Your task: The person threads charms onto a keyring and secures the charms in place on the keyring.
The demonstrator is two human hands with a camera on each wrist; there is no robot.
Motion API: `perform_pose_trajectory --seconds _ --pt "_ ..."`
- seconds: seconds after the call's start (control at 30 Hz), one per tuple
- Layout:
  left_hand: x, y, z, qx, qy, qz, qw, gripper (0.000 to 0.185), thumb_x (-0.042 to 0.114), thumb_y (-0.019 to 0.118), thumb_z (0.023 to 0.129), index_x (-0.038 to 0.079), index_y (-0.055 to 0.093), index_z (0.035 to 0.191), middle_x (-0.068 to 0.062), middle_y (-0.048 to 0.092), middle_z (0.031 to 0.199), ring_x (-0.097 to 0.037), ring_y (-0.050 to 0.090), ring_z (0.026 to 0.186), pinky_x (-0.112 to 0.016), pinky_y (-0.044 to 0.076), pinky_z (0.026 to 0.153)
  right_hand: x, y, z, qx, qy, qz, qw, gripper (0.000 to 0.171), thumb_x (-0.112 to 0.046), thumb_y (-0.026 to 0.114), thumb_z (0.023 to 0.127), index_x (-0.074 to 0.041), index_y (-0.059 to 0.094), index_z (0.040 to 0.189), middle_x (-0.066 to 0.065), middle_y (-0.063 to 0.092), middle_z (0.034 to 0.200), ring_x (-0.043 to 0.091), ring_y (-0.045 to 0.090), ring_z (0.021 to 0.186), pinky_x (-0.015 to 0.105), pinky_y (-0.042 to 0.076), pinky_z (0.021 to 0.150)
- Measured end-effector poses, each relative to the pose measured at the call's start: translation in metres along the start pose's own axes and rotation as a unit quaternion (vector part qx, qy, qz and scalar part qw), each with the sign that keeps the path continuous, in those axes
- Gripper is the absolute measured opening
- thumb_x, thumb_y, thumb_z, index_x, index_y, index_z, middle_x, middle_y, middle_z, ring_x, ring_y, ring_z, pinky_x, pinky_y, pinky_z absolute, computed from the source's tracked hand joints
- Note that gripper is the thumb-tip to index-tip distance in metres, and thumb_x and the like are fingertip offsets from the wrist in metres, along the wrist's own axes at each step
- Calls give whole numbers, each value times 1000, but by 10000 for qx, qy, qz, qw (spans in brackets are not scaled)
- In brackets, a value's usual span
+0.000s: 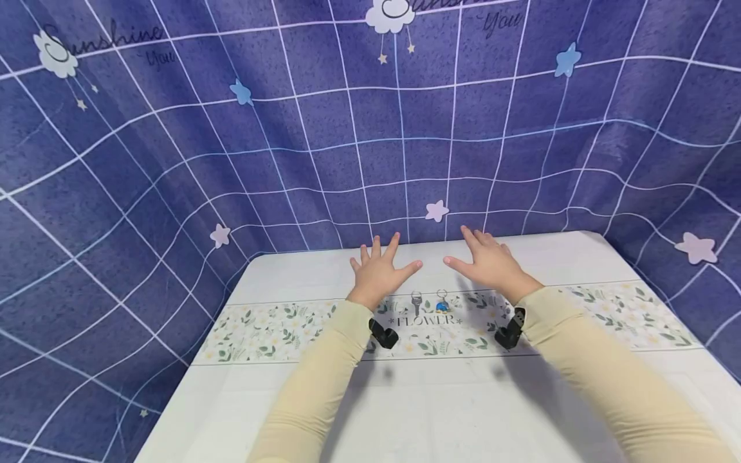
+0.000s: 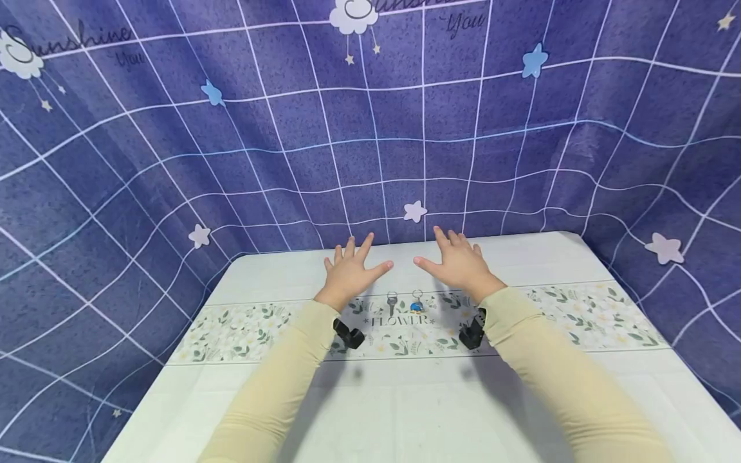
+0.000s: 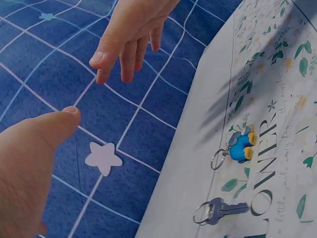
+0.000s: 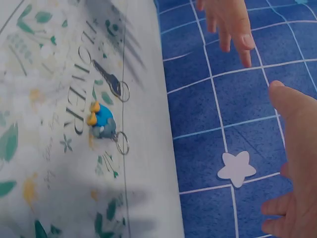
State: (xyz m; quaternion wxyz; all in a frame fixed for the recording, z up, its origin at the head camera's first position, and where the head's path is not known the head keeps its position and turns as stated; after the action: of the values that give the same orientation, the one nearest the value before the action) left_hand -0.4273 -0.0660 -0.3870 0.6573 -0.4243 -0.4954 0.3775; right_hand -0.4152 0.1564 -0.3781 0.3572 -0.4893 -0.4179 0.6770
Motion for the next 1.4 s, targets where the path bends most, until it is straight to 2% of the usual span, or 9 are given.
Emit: perform_pose_trajectory --seconds 0.2,0.33,0.6,0.93,1.17,1.4 --pt "-4 14 -2 193 48 -191 9996 92 82 43 88 32 20 162 -18 18 166 -51 14 149 -75 9 113 1 13 3 345 -90 438 9984 96 -68 46 97 -2 18 160 24 27 162 48 28 145 64 23 116" --pt "-7 23 1 259 28 -216 9994 90 79 45 89 31 22 162 -16 22 166 -47 18 150 -73 13 114 5 21 5 512 -23 773 9957 91 -61 51 98 -1 19 160 25 29 161 47 32 144 59 26 117" --pt "-10 38 3 503 203 -372 9978 81 67 52 93 24 33 159 -16 36 160 -45 35 144 -66 28 113 15 42 6 734 224 1139 9905 82 -52 57 99 -3 28 158 28 41 153 45 42 139 57 33 114" --pt "-15 73 5 463 307 -633 9965 75 58 57 95 23 35 158 -15 41 157 -41 40 142 -58 32 114 21 65 4 943 98 1347 9863 72 -39 64 97 -2 39 154 27 47 149 45 46 136 54 34 114" --pt "-17 89 5 515 237 -777 9954 73 54 60 94 21 40 156 -13 48 153 -38 46 139 -53 36 113 23 81 3 769 232 1429 9865 68 -37 65 97 -1 43 151 25 49 148 44 47 135 53 35 114" --pt "-14 90 1 678 331 -846 9936 69 47 63 94 15 45 153 -10 53 149 -32 50 137 -52 36 114 27 93 2 700 315 1561 9848 64 -36 67 97 0 48 147 25 53 144 43 50 133 54 34 114"
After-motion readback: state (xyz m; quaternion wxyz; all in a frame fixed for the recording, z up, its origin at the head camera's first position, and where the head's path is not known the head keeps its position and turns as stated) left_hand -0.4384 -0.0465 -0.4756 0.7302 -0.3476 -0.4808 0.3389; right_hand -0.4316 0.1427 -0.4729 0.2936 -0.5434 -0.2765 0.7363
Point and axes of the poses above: each hand's wrist, its own z-axis towards the middle knuckle, its own y-axis out of the palm, x = y × z, the point moved 9 cm from there along z, towards the middle knuckle
